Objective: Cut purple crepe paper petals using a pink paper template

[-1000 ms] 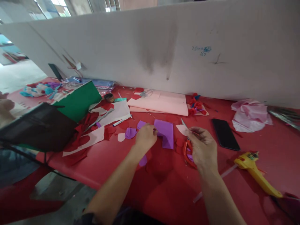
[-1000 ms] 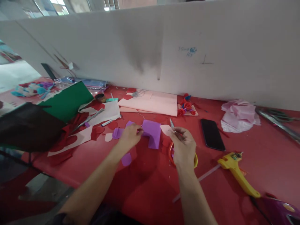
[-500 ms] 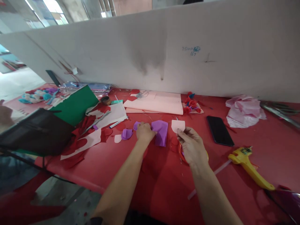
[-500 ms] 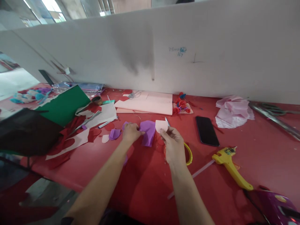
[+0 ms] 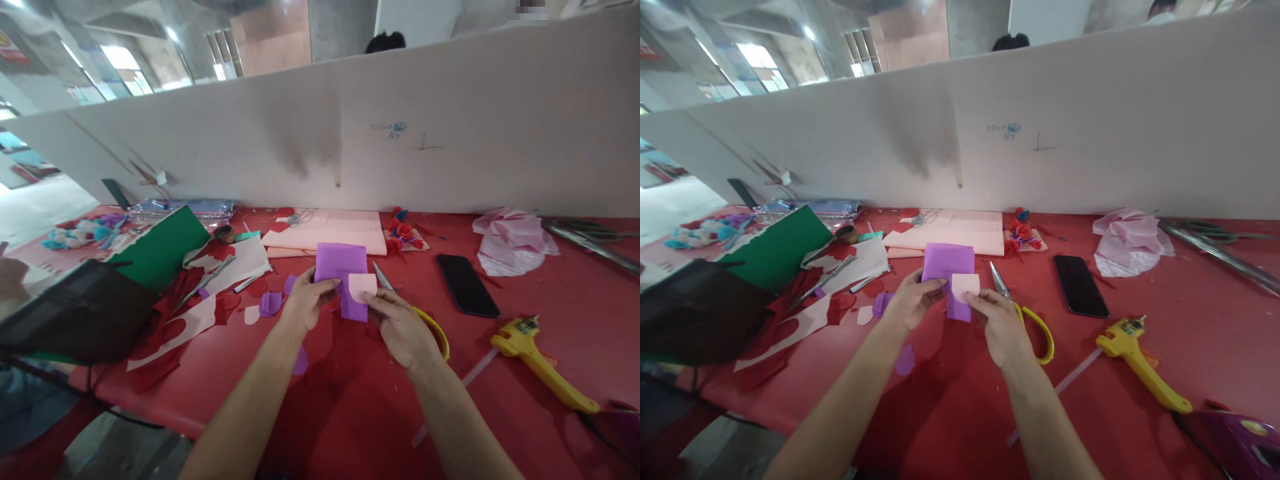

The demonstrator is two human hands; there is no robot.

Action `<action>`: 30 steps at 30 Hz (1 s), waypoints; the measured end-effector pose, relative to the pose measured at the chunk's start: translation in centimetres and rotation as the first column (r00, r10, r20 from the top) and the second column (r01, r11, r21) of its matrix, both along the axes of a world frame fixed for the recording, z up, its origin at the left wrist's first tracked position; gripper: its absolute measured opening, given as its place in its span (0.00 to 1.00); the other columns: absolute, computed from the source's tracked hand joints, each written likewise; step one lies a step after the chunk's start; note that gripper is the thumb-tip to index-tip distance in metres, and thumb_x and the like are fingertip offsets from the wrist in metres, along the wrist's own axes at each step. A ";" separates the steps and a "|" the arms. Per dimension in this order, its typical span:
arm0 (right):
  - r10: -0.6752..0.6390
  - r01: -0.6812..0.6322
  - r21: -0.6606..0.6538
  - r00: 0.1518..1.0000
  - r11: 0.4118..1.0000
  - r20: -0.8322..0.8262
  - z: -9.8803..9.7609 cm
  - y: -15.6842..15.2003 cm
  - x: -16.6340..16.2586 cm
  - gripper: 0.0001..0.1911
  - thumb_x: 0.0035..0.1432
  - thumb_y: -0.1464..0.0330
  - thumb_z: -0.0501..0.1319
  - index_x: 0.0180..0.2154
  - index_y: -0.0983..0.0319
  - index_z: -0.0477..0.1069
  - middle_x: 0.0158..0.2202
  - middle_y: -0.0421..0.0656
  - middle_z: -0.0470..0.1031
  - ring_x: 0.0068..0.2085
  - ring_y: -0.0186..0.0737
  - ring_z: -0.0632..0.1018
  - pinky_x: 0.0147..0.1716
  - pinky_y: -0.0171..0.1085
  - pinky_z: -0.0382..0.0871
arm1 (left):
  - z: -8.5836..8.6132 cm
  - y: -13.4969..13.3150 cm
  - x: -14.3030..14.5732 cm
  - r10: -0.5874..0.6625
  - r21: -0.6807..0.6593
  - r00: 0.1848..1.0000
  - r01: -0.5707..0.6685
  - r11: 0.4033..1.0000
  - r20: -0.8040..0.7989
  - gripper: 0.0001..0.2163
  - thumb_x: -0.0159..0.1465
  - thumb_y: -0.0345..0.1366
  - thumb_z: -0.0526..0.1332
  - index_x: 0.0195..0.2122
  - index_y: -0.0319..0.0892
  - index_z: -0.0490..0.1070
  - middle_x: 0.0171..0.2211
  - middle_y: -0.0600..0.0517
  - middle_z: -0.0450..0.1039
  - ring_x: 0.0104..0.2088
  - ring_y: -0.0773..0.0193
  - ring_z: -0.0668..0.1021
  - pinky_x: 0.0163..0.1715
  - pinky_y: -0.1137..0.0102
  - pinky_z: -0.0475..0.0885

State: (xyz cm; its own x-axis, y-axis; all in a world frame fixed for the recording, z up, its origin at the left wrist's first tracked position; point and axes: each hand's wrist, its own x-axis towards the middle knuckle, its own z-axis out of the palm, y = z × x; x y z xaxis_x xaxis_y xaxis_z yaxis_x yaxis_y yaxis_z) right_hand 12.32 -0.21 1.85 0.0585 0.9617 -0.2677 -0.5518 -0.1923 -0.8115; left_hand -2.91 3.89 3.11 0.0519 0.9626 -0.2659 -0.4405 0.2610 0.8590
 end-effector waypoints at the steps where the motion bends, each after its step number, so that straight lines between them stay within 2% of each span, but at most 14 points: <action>1: 0.028 -0.028 -0.004 1.000 1.000 -0.002 0.0 -0.1 -0.2 0.11 0.36 0.67 0.75 0.25 0.60 0.77 0.30 0.40 0.80 0.33 0.37 0.79 0.39 0.35 0.73 | 0.1 -0.2 -0.1 0.017 -0.012 0.998 -0.016 1.000 0.065 0.15 0.42 0.28 0.72 0.32 0.37 0.73 0.29 0.51 0.76 0.29 0.66 0.76 0.34 0.70 0.71; 4: 0.043 -0.043 0.004 0.999 0.999 0.001 -0.2 -0.1 -0.5 0.12 0.36 0.65 0.76 0.26 0.59 0.77 0.29 0.38 0.80 0.30 0.35 0.78 0.36 0.34 0.73 | 0.0 -0.8 -0.1 0.010 -0.049 0.986 -0.002 0.999 0.168 0.12 0.44 0.30 0.72 0.30 0.37 0.74 0.29 0.51 0.77 0.29 0.68 0.76 0.33 0.72 0.70; 7: 0.023 -0.024 0.022 0.999 0.999 0.032 -0.6 0.0 -0.5 0.13 0.36 0.65 0.76 0.27 0.59 0.77 0.29 0.38 0.80 0.32 0.34 0.78 0.37 0.32 0.71 | -0.5 -1.4 0.3 -0.164 -0.121 0.970 0.187 0.975 0.181 0.12 0.48 0.32 0.72 0.33 0.35 0.77 0.32 0.47 0.78 0.31 0.65 0.77 0.35 0.70 0.71; 9: 0.012 -0.014 0.034 0.998 0.999 0.064 -0.9 0.1 -0.5 0.12 0.37 0.65 0.75 0.27 0.59 0.77 0.29 0.37 0.79 0.32 0.33 0.77 0.38 0.32 0.70 | -0.9 -1.6 0.5 -0.205 -0.167 0.962 0.235 0.958 0.177 0.12 0.49 0.31 0.71 0.34 0.34 0.77 0.33 0.46 0.79 0.32 0.64 0.78 0.37 0.69 0.72; 15: 0.027 -0.032 0.027 0.986 0.999 0.162 -1.2 0.1 -0.5 0.13 0.41 0.64 0.74 0.32 0.59 0.78 0.32 0.39 0.79 0.35 0.36 0.77 0.39 0.35 0.70 | -1.5 -1.1 0.1 -0.123 -0.237 0.965 0.178 0.955 0.230 0.07 0.53 0.27 0.67 0.34 0.36 0.75 0.30 0.47 0.79 0.28 0.63 0.78 0.33 0.67 0.75; 19: -0.233 0.222 0.074 0.947 0.972 0.221 -1.1 0.0 0.2 0.12 0.43 0.63 0.72 0.32 0.58 0.77 0.30 0.37 0.76 0.29 0.31 0.72 0.30 0.31 0.67 | -1.4 -1.0 -0.5 -0.029 -0.206 0.978 0.072 0.976 0.205 0.08 0.50 0.26 0.69 0.31 0.36 0.74 0.27 0.50 0.77 0.26 0.65 0.78 0.31 0.67 0.75; 21: -0.289 0.268 0.118 0.926 0.956 0.244 -1.0 -0.1 0.5 0.09 0.46 0.62 0.70 0.30 0.58 0.76 0.26 0.36 0.73 0.25 0.30 0.69 0.26 0.30 0.64 | -1.3 -1.0 -0.6 -0.016 -0.181 0.981 0.051 0.982 0.192 0.09 0.47 0.25 0.70 0.28 0.36 0.73 0.25 0.51 0.76 0.25 0.65 0.77 0.30 0.68 0.75; 23: -0.195 0.152 0.154 0.927 0.976 0.320 -0.8 -0.4 0.5 0.10 0.49 0.60 0.68 0.29 0.59 0.75 0.23 0.36 0.70 0.24 0.31 0.67 0.24 0.31 0.62 | -1.3 -1.1 -0.6 -0.018 -0.153 0.985 0.045 0.987 0.171 0.10 0.45 0.25 0.71 0.27 0.36 0.72 0.25 0.52 0.76 0.25 0.65 0.77 0.30 0.68 0.75; 25: -0.034 -0.051 0.170 0.884 0.984 0.467 -0.6 -0.7 0.3 0.11 0.52 0.58 0.66 0.29 0.60 0.73 0.23 0.36 0.69 0.23 0.31 0.67 0.24 0.31 0.61 | -1.2 -1.2 -0.5 -0.041 -0.121 0.990 0.058 0.991 0.137 0.10 0.44 0.27 0.71 0.27 0.36 0.73 0.26 0.50 0.77 0.26 0.64 0.78 0.31 0.67 0.75; 27: 0.055 -0.201 0.156 0.764 0.967 0.643 -0.5 -0.9 0.0 0.12 0.56 0.58 0.63 0.29 0.60 0.72 0.22 0.36 0.69 0.23 0.32 0.68 0.25 0.32 0.61 | -1.1 -1.3 -0.5 -0.090 -0.086 0.990 0.100 0.991 0.108 0.10 0.45 0.29 0.70 0.29 0.36 0.74 0.28 0.47 0.78 0.29 0.61 0.79 0.32 0.67 0.75; 30: 0.017 -0.234 0.151 0.590 0.960 0.808 -0.4 -0.9 -0.2 0.13 0.58 0.58 0.59 0.26 0.60 0.68 0.20 0.36 0.66 0.23 0.34 0.67 0.25 0.33 0.60 | -1.1 -1.4 -0.6 -0.149 -0.065 0.984 0.156 0.986 0.102 0.10 0.47 0.31 0.70 0.30 0.35 0.75 0.30 0.45 0.79 0.30 0.59 0.80 0.31 0.67 0.74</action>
